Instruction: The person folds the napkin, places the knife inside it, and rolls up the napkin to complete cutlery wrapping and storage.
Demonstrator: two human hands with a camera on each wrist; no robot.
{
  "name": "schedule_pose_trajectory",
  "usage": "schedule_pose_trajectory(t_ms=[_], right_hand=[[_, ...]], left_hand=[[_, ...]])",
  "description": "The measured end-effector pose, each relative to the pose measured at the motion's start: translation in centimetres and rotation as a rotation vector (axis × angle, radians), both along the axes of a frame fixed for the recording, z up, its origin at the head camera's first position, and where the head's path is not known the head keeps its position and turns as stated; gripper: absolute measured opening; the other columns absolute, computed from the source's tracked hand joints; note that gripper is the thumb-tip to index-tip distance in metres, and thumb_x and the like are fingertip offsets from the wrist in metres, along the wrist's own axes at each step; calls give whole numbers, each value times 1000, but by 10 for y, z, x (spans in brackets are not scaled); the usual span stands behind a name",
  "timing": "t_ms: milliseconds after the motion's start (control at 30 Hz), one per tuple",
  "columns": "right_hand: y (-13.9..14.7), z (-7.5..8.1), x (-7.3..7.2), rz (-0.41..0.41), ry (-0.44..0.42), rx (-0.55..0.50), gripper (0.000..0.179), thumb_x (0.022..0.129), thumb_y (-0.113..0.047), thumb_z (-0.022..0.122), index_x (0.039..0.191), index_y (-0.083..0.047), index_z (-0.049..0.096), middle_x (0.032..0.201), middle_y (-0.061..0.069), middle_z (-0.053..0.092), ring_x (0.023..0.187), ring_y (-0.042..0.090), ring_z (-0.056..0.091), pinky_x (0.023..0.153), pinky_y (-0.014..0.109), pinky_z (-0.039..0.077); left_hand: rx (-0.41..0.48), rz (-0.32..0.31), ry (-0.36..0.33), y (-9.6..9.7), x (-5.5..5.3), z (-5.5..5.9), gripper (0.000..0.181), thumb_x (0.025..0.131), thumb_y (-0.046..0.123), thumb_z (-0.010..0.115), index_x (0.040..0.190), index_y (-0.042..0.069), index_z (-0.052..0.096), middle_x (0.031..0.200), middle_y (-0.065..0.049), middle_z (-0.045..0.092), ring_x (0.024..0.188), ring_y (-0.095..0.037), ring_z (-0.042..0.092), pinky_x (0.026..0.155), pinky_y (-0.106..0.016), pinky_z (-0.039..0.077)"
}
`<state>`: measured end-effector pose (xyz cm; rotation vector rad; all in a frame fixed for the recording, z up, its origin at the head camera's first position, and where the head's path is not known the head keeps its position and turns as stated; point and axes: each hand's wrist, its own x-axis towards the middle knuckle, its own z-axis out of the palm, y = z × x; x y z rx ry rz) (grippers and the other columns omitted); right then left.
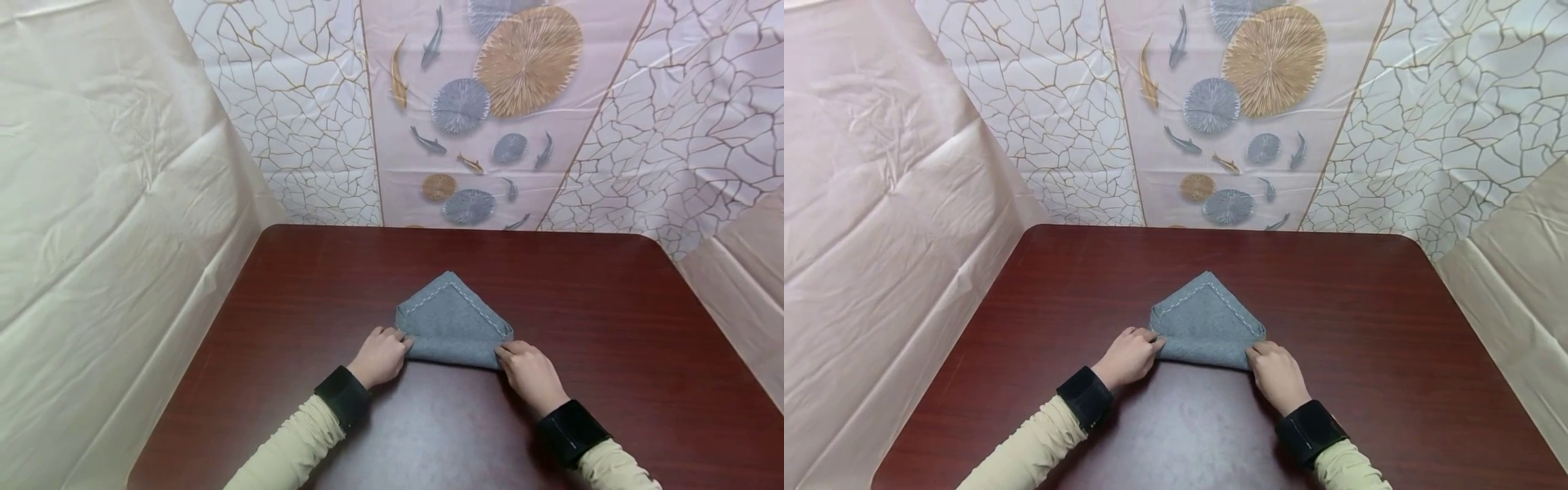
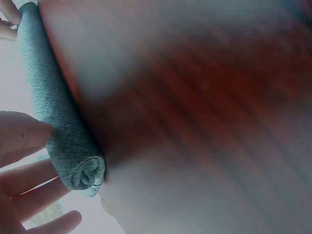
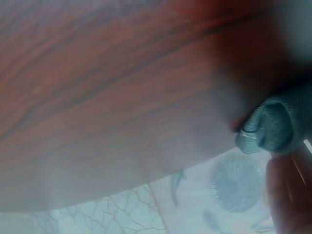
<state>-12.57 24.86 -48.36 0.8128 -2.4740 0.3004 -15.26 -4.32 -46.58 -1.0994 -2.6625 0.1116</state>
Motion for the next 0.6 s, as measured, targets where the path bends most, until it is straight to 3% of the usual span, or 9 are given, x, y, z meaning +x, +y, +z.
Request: schedule_pose_trajectory(t_ms=[233,600], right_hand=[[-3,1,5,14,-41,73,31,60,-8,74,87,6,66,87,16,63,81,31,59,73,42,48],[-3,1,2,-22,-58,117,27,60,6,66,87,3,67,87,13,62,81,29,59,70,39,49]], left_hand=[[3,15,-9,3,1,-2,27,82,8,60,107,13,67,89,-2,64,76,-18,58,65,-30,45],[49,17,-29,4,-2,-2,31,75,2,62,105,12,68,86,-3,65,74,-18,59,65,-31,48]])
